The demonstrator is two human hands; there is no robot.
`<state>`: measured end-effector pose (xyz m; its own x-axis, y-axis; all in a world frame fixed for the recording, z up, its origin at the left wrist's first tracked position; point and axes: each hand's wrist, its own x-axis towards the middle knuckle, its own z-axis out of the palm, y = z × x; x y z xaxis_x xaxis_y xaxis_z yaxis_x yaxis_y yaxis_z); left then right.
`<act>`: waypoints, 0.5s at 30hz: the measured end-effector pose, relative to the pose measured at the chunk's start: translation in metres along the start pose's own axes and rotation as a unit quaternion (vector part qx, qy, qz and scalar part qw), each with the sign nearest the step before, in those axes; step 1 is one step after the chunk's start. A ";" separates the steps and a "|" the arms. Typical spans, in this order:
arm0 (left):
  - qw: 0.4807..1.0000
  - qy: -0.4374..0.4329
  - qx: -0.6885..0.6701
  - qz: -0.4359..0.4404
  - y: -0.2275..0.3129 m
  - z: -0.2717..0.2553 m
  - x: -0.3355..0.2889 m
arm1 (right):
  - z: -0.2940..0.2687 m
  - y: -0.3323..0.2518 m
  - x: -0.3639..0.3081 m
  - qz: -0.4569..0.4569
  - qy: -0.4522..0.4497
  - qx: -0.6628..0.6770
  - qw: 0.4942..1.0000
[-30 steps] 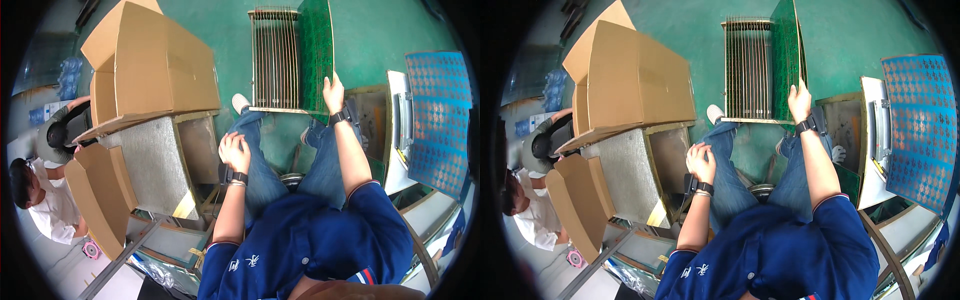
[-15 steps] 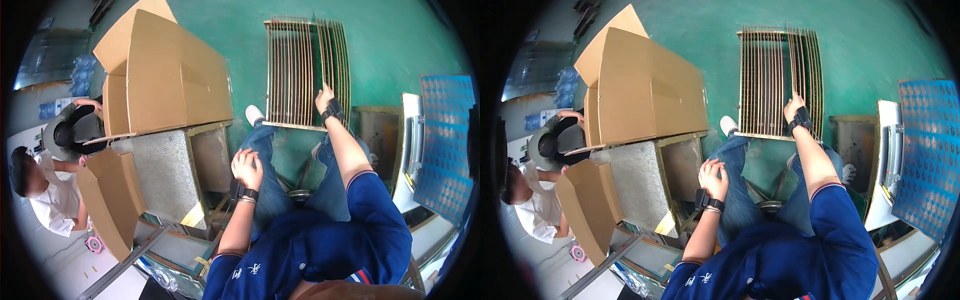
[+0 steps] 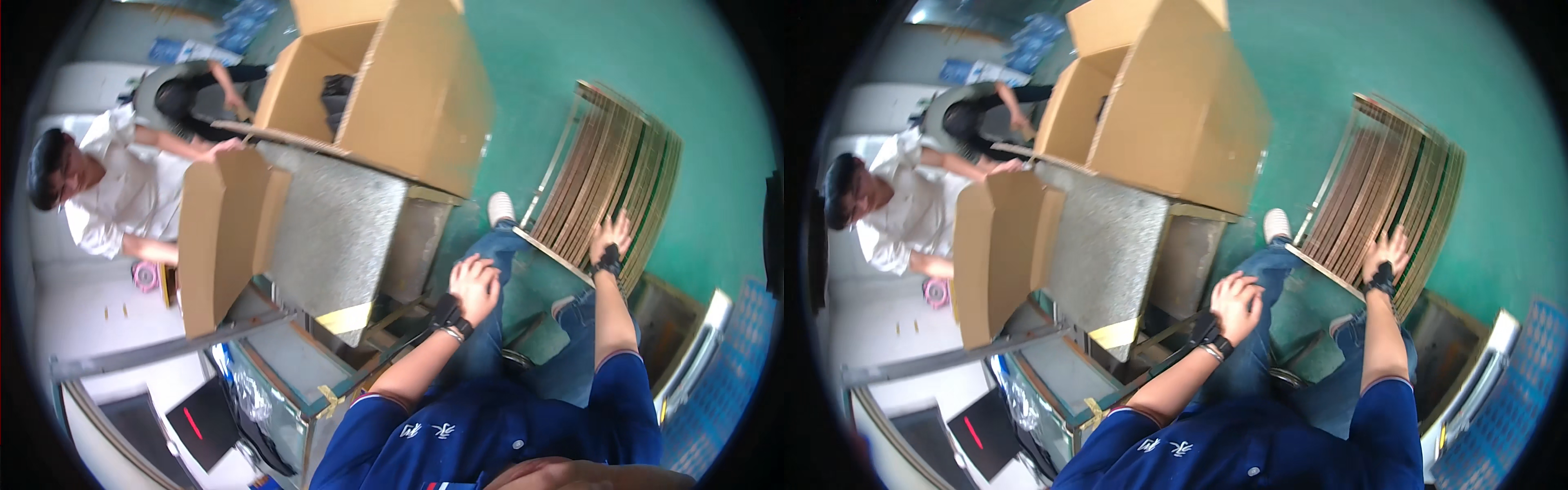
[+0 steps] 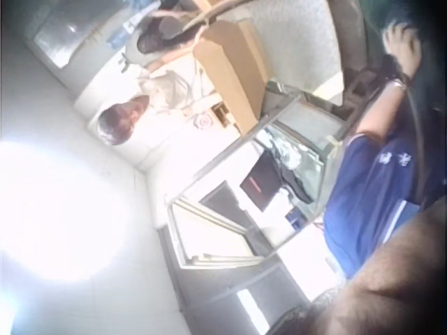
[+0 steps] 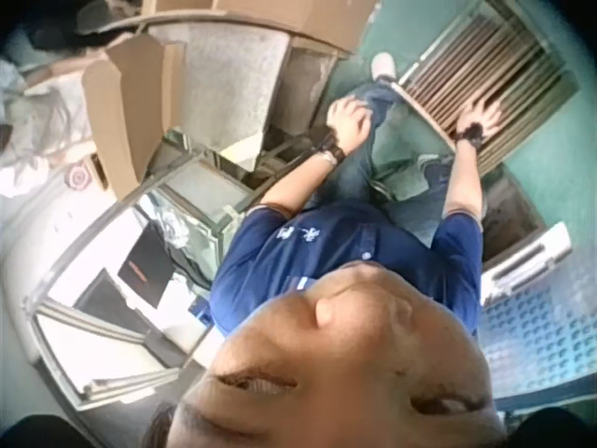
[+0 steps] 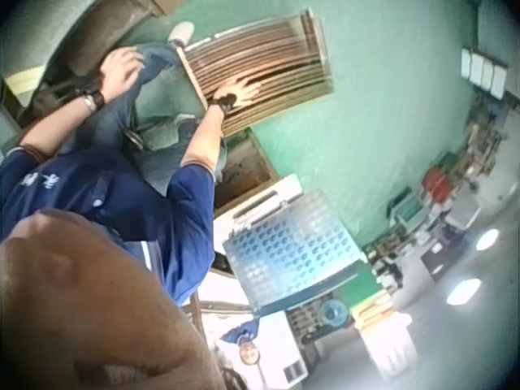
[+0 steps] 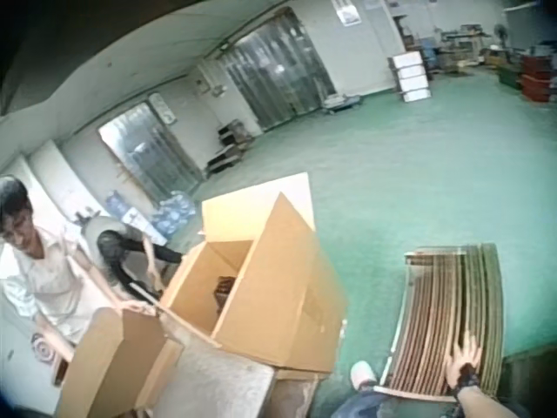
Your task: The recorder picks up large green printed circuit boards from a drying/storage rack and inspects both sides for quality control.
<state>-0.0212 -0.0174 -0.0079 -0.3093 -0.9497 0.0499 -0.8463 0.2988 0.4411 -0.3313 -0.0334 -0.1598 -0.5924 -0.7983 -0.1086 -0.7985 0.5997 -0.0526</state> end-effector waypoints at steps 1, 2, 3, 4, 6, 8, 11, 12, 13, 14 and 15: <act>1.000 0.000 -0.008 -0.003 0.001 -0.002 0.000 | -0.001 0.002 -0.001 -0.008 0.034 0.008 0.999; 1.000 0.003 -0.008 -0.008 0.000 -0.004 -0.001 | -0.005 -0.001 -0.002 -0.003 0.006 -0.009 1.000; 1.000 0.007 -0.009 -0.012 -0.003 -0.003 -0.003 | -0.008 -0.005 -0.001 0.003 -0.020 -0.027 0.999; 1.000 0.019 -0.014 -0.014 -0.004 -0.002 -0.005 | -0.005 -0.006 0.000 0.008 -0.025 -0.014 1.000; 0.999 0.030 -0.028 -0.007 -0.003 -0.005 -0.004 | 0.003 -0.002 0.002 0.026 -0.032 -0.015 0.999; 0.999 0.043 -0.031 -0.013 -0.006 -0.001 -0.008 | 0.007 -0.004 0.007 0.042 -0.022 -0.018 0.999; 0.997 0.060 -0.051 0.009 -0.004 0.007 -0.006 | 0.014 0.033 0.022 0.004 0.050 -0.014 0.999; 0.997 0.062 -0.052 0.012 -0.005 0.009 -0.006 | 0.005 0.046 0.028 0.017 0.038 0.055 0.998; 0.996 0.064 -0.052 0.014 -0.006 0.011 -0.008 | -0.014 0.059 0.033 0.028 0.025 0.124 0.992; 0.996 0.072 -0.047 0.007 -0.013 0.012 -0.013 | -0.052 0.053 0.021 -0.019 0.060 0.151 0.987; 0.995 0.088 -0.044 0.000 -0.018 0.013 -0.017 | -0.104 0.048 0.002 -0.063 0.097 0.176 0.978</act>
<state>-0.0065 -0.0050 -0.0286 -0.2225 -0.9537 0.2023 -0.8026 0.2970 0.5173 -0.3824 -0.0122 -0.0592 -0.5278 -0.8424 0.1091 -0.8003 0.4502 -0.3960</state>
